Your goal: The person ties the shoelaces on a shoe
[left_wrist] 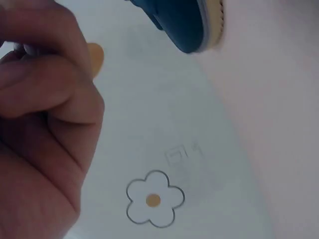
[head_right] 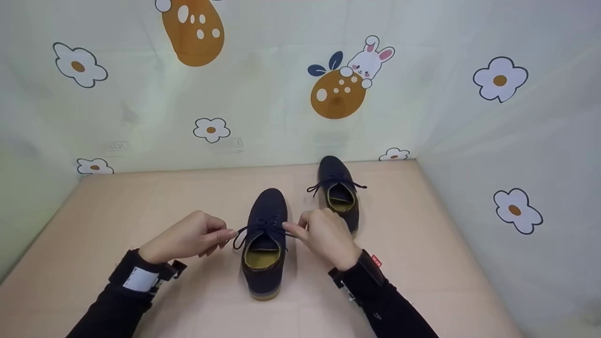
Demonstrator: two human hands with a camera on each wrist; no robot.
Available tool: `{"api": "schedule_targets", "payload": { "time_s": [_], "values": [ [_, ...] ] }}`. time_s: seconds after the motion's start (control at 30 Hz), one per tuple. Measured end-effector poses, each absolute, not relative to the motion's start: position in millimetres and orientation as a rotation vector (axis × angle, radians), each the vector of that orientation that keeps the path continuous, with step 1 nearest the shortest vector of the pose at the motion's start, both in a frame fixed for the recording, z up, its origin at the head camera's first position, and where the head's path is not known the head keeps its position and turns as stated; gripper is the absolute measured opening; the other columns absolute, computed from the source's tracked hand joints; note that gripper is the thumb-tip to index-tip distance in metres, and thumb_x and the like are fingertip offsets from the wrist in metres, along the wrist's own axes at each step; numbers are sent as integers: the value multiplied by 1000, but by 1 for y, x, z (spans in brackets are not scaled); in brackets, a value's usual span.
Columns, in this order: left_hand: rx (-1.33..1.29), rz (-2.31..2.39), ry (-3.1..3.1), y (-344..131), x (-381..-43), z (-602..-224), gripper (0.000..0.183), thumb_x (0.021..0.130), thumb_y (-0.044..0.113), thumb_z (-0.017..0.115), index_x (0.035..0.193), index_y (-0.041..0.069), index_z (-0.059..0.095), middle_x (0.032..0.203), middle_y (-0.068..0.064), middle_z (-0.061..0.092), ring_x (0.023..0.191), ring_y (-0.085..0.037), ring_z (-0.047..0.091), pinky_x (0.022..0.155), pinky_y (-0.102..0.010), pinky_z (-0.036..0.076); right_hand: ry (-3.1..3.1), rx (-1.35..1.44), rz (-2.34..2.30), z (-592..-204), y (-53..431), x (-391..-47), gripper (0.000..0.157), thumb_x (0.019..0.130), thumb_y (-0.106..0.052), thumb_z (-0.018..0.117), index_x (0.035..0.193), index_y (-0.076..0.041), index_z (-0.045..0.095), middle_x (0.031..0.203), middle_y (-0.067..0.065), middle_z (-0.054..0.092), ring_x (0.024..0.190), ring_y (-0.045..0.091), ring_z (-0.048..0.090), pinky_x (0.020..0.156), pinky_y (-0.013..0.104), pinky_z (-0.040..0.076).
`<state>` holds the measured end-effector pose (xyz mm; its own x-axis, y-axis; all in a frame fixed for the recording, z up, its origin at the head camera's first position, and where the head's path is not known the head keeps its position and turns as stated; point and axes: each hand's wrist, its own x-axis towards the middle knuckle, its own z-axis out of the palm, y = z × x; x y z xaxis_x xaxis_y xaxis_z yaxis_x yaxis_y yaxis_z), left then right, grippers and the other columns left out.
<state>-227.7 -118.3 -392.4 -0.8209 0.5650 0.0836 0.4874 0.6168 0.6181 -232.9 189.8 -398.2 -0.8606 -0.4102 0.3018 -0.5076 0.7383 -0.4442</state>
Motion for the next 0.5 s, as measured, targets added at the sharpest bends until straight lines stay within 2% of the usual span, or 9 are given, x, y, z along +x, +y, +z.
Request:
{"api": "schedule_targets", "payload": {
  "time_s": [0.13, 0.23, 0.4, 0.5],
  "values": [
    [859, 950, 2618, -102, -218, -396, 52, 96, 53, 56, 63, 14, 66, 46, 9, 55, 38, -8, 53, 40, -29, 44, -2837, 859, 831, -400, 183, -225, 43, 92, -54, 62, 65, -22, 69, 48, -20, 50, 45, 1, 48, 49, 24, 41],
    [767, 930, 2640, -93, -214, -404, 54, 95, 53, 59, 60, 12, 64, 46, 6, 57, 36, -10, 54, 39, -29, 43, -2906, 889, 868, -404, 179, -222, 44, 90, -57, 63, 78, -17, 77, 53, -16, 59, 47, 0, 52, 52, 25, 45],
    [581, 982, 2707, -84, -212, -413, 54, 95, 48, 62, 61, 6, 68, 47, 4, 58, 35, -8, 51, 39, -27, 40, -2987, 919, 1038, -411, 174, -221, 50, 92, -52, 64, 100, -5, 76, 61, -5, 66, 51, 7, 59, 53, 26, 47],
    [521, 1031, 2697, -81, -211, -415, 51, 95, 44, 63, 61, 6, 68, 47, 6, 56, 36, -7, 50, 37, -26, 39, -3004, 913, 1162, -414, 172, -221, 42, 95, -46, 64, 99, -5, 75, 63, 0, 67, 53, 14, 61, 49, 27, 47]
  ]
}}
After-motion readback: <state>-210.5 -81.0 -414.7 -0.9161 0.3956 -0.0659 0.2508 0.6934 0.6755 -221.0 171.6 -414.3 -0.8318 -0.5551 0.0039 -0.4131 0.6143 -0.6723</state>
